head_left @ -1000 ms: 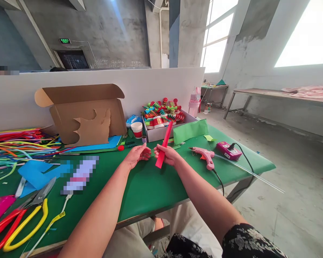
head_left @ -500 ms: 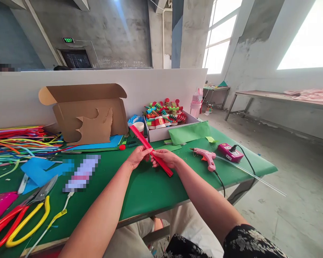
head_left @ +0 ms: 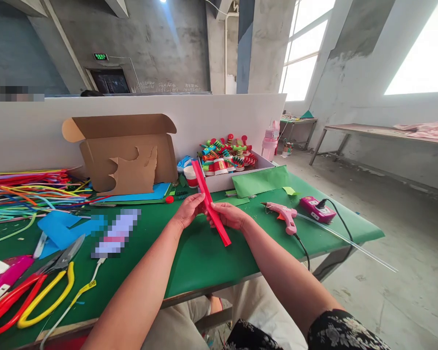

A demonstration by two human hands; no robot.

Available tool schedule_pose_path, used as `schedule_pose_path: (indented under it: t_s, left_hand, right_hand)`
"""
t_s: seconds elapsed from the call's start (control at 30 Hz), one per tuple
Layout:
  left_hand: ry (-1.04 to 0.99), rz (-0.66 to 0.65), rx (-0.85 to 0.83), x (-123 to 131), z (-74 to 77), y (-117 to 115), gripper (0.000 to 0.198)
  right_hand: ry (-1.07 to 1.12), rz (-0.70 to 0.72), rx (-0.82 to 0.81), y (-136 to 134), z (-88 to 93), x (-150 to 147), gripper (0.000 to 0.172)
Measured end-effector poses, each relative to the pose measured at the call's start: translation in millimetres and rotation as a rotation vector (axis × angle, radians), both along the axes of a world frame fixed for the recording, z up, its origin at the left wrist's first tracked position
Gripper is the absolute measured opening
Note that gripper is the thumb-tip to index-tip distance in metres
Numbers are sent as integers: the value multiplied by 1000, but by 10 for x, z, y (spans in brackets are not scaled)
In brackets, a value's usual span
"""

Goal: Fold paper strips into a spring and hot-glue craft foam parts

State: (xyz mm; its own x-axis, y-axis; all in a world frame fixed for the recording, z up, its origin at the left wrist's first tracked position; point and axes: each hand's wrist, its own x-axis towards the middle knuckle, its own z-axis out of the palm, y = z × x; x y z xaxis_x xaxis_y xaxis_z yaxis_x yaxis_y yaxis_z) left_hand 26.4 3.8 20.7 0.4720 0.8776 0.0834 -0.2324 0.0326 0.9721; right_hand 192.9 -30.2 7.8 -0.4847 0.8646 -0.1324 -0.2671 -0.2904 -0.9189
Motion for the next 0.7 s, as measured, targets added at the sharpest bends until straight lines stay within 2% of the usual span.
schedule_pose_path:
  t_s: [0.17, 0.3, 0.43, 0.7]
  left_hand:
    - [99, -32, -3, 2, -1, -3, 29]
    - [148, -40, -16, 9, -2, -11, 30]
    - [97, -66, -45, 9, 6, -20, 37]
    - [57, -76, -78, 21, 18, -40, 43]
  right_hand:
    - [-55, -108, 64, 30, -28, 3, 39]
    - [-74, -51, 93, 23, -32, 16, 47]
    - [-68, 19, 93, 7, -27, 20, 48]
    - [-58, 6, 83, 6, -21, 20, 46]
